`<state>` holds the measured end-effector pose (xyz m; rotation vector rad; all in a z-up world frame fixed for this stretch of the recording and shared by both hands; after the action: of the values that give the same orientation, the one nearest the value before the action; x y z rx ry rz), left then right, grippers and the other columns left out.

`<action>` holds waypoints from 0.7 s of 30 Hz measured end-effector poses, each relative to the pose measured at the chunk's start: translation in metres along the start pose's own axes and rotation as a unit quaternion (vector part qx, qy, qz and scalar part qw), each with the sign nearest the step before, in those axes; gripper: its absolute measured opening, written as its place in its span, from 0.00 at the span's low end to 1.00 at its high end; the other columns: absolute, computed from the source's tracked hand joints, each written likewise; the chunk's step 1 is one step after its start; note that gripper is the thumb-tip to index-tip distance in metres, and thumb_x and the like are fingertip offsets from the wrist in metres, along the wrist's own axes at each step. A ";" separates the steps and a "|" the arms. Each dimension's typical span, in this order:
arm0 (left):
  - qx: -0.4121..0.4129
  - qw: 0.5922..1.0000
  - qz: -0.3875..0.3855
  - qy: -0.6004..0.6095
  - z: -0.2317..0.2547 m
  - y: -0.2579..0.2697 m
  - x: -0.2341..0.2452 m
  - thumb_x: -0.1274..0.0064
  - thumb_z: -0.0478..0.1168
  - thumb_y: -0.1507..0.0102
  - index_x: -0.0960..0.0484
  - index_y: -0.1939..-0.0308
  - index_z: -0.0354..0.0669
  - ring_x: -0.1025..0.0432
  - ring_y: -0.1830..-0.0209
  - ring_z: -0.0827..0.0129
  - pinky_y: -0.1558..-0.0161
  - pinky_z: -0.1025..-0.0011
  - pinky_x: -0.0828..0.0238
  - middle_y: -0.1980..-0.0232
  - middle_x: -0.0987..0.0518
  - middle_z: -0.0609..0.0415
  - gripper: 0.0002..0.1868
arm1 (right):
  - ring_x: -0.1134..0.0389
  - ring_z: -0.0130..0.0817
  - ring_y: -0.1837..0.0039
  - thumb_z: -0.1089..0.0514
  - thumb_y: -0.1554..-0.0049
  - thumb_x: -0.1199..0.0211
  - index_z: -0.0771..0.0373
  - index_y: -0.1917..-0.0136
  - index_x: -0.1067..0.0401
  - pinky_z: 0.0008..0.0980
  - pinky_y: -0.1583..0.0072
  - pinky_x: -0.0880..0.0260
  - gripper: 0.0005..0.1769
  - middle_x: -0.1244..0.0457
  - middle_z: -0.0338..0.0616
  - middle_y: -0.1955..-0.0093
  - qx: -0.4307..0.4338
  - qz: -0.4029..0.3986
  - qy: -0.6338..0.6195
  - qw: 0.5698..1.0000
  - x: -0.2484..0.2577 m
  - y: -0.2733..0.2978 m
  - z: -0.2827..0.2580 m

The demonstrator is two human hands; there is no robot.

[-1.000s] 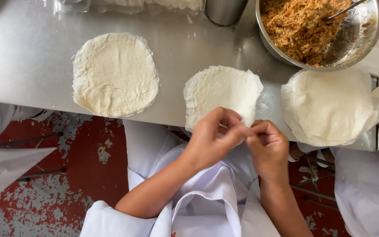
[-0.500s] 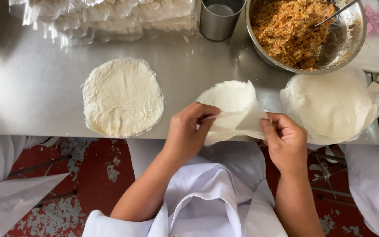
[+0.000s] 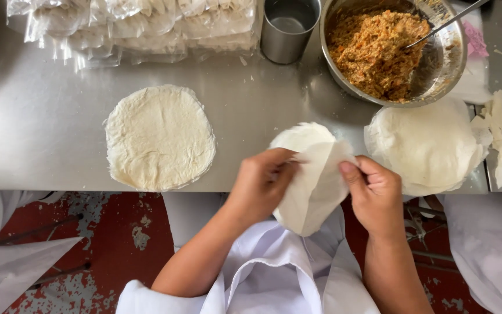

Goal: The person separates and prepares thin white food wrappers on a stainless steel table.

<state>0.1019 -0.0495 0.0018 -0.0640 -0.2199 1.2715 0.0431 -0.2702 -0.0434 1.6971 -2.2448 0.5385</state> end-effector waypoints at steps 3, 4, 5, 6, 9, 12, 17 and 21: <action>0.002 0.999 0.046 -0.017 -0.003 0.004 -0.002 0.38 0.42 0.42 0.17 0.56 0.36 0.31 0.79 0.70 0.74 0.69 0.31 0.77 0.26 0.51 0.15 | 0.46 0.22 0.63 0.58 0.35 0.41 0.59 0.60 0.25 0.27 0.58 0.36 0.12 0.41 0.33 0.71 0.004 0.021 -0.018 1.000 -0.017 0.004 -0.022; 0.000 0.999 0.047 -0.019 -0.008 0.003 -0.009 0.38 0.42 0.42 0.17 0.56 0.36 0.31 0.79 0.70 0.74 0.69 0.31 0.77 0.26 0.51 0.15 | 0.46 0.22 0.63 0.58 0.35 0.41 0.59 0.60 0.25 0.27 0.58 0.36 0.12 0.41 0.33 0.71 0.006 0.021 -0.019 1.000 -0.022 0.002 -0.030; 0.000 0.998 0.067 -0.018 -0.014 0.003 -0.013 0.39 0.43 0.40 0.16 0.59 0.40 0.35 0.83 0.74 0.79 0.73 0.37 0.81 0.29 0.55 0.11 | 0.47 0.23 0.64 0.57 0.33 0.43 0.59 0.61 0.27 0.26 0.59 0.38 0.14 0.43 0.33 0.72 0.016 0.035 -0.016 0.999 -0.025 0.001 -0.039; 0.004 0.996 0.090 -0.017 -0.019 0.005 -0.018 0.41 0.44 0.37 0.15 0.63 0.43 0.39 0.88 0.78 0.83 0.77 0.43 0.86 0.32 0.59 0.08 | 0.48 0.23 0.65 0.56 0.32 0.45 0.59 0.62 0.29 0.25 0.61 0.40 0.16 0.45 0.33 0.73 0.024 0.046 -0.013 0.999 -0.027 0.002 -0.048; 0.018 0.989 0.146 0.016 -0.012 -0.003 -0.008 0.45 0.44 0.34 0.19 0.68 0.44 0.45 0.91 0.78 0.86 0.77 0.49 0.89 0.34 0.58 0.10 | 0.50 0.19 0.65 0.54 0.29 0.47 0.57 0.63 0.34 0.19 0.61 0.45 0.19 0.49 0.28 0.73 0.033 0.047 -0.028 0.998 -0.010 -0.004 -0.084; -0.011 0.988 0.153 0.027 0.017 0.000 -0.011 0.47 0.43 0.33 0.20 0.66 0.45 0.40 0.92 0.74 0.84 0.77 0.42 0.89 0.34 0.57 0.09 | 0.52 0.18 0.64 0.56 0.30 0.44 0.60 0.62 0.33 0.21 0.61 0.45 0.17 0.50 0.31 0.73 0.066 0.053 -0.044 0.995 -0.003 -0.004 -0.082; -0.044 0.980 0.193 -0.027 0.015 -0.002 -0.022 0.45 0.45 0.34 0.22 0.66 0.48 0.38 0.90 0.65 0.81 0.71 0.42 0.89 0.36 0.55 0.08 | 0.48 0.18 0.64 0.50 0.33 0.41 0.60 0.59 0.31 0.20 0.60 0.42 0.15 0.47 0.30 0.71 0.071 0.041 -0.094 0.992 -0.015 -0.010 -0.083; -0.013 0.974 0.218 -0.053 0.000 0.000 0.003 0.43 0.43 0.34 0.21 0.69 0.51 0.40 0.89 0.74 0.80 0.74 0.39 0.90 0.32 0.58 0.08 | 0.48 0.14 0.66 0.57 0.32 0.42 0.59 0.60 0.31 0.17 0.62 0.42 0.13 0.46 0.28 0.73 0.046 0.050 -0.115 0.991 0.014 -0.007 -0.025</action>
<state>0.1025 -0.0461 0.0024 -0.0695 -0.3266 1.7130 0.0454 -0.2724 -0.0139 1.7800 -2.5139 0.4978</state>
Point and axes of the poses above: each hand's wrist, its own y-axis away from the middle knuckle, its own x-axis out of the back of the hand, z = x × y, the point moved 7 cm from there along -y, towards the middle knuckle
